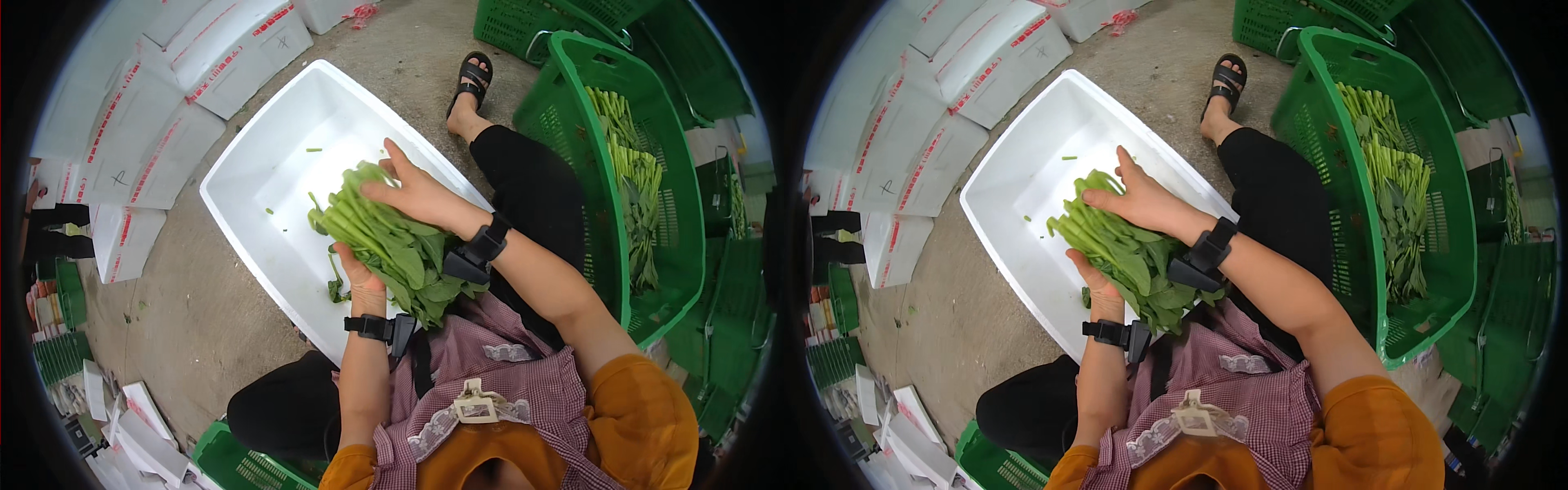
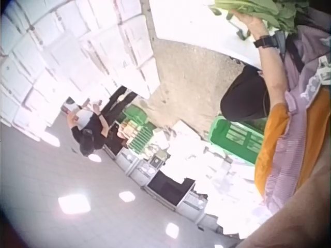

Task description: Sort and pack leafy green vegetables from a white styrofoam container into a green plastic crate.

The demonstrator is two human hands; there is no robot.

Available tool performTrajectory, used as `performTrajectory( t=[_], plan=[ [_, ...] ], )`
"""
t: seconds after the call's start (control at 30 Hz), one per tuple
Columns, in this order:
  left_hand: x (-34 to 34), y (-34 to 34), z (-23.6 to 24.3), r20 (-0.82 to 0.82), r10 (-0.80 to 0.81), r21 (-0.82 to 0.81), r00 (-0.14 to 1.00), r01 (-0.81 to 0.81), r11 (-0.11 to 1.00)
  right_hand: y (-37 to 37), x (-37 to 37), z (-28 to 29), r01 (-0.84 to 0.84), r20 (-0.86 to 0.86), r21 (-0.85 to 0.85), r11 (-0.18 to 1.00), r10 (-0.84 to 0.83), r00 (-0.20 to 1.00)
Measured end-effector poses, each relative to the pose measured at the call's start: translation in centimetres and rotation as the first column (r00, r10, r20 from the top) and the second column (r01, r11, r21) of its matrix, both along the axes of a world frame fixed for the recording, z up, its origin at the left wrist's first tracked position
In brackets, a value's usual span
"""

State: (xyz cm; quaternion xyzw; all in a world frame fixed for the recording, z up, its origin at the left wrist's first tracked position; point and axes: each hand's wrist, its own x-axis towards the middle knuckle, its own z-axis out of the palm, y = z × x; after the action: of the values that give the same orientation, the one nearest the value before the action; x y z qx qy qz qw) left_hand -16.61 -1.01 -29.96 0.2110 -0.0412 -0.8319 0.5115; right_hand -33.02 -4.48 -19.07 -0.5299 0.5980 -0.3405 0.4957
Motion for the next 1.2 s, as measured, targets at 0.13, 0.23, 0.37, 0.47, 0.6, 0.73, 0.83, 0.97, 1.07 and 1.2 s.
performTrajectory(
  t=[0.13,0.23,0.37,0.47,0.6,0.73,0.83,0.97,1.07,1.2],
  plan=[
    [1.6,-1.3,-0.5,-0.013,0.085,-0.061,0.996,-0.086,0.994,1.2,-0.3,2.1,-0.067,-0.125,-0.073,0.995,0.058,0.991],
    [1.9,-2.8,0.9,0.190,0.103,-0.189,0.976,-0.067,0.980,2.6,0.2,1.5,-0.129,-0.244,-0.301,0.945,0.055,0.968],
    [1.1,-2.9,4.0,0.284,-0.065,-0.278,0.957,0.147,0.949,3.4,2.1,-1.6,-0.163,-0.422,-0.203,0.965,0.064,0.904],
    [1.4,-3.0,5.7,0.482,-0.125,-0.182,0.867,0.238,0.954,2.1,1.8,-2.4,-0.099,-0.083,0.008,0.995,0.099,0.992],
    [-2.5,-1.8,12.2,0.477,-0.038,-0.299,0.878,0.203,0.932,1.1,0.3,-2.7,-0.126,0.545,-0.084,0.988,0.151,0.825],
    [-1.1,-0.9,15.1,0.445,-0.016,-0.318,0.895,0.175,0.932,1.3,0.0,-2.3,-0.149,0.918,-0.063,0.987,0.116,0.380],
    [-0.1,-0.1,18.9,0.388,0.091,-0.503,0.917,0.128,0.855,2.2,-0.9,0.0,-0.121,0.990,0.008,0.993,0.009,0.140],
    [0.6,-0.1,21.9,0.325,0.221,-0.634,0.919,0.039,0.772,3.0,-5.2,4.9,0.058,0.988,-0.119,0.991,0.113,0.102],
    [2.4,-1.2,21.6,0.270,0.198,-0.581,0.942,-0.004,0.814,6.3,-12.4,9.5,0.379,0.919,-0.163,0.911,0.001,0.394],
    [2.9,-2.3,20.7,0.399,0.318,-0.422,0.860,-0.136,0.896,12.0,-23.5,14.6,0.575,0.869,-0.298,0.762,-0.033,0.494]
  ],
)
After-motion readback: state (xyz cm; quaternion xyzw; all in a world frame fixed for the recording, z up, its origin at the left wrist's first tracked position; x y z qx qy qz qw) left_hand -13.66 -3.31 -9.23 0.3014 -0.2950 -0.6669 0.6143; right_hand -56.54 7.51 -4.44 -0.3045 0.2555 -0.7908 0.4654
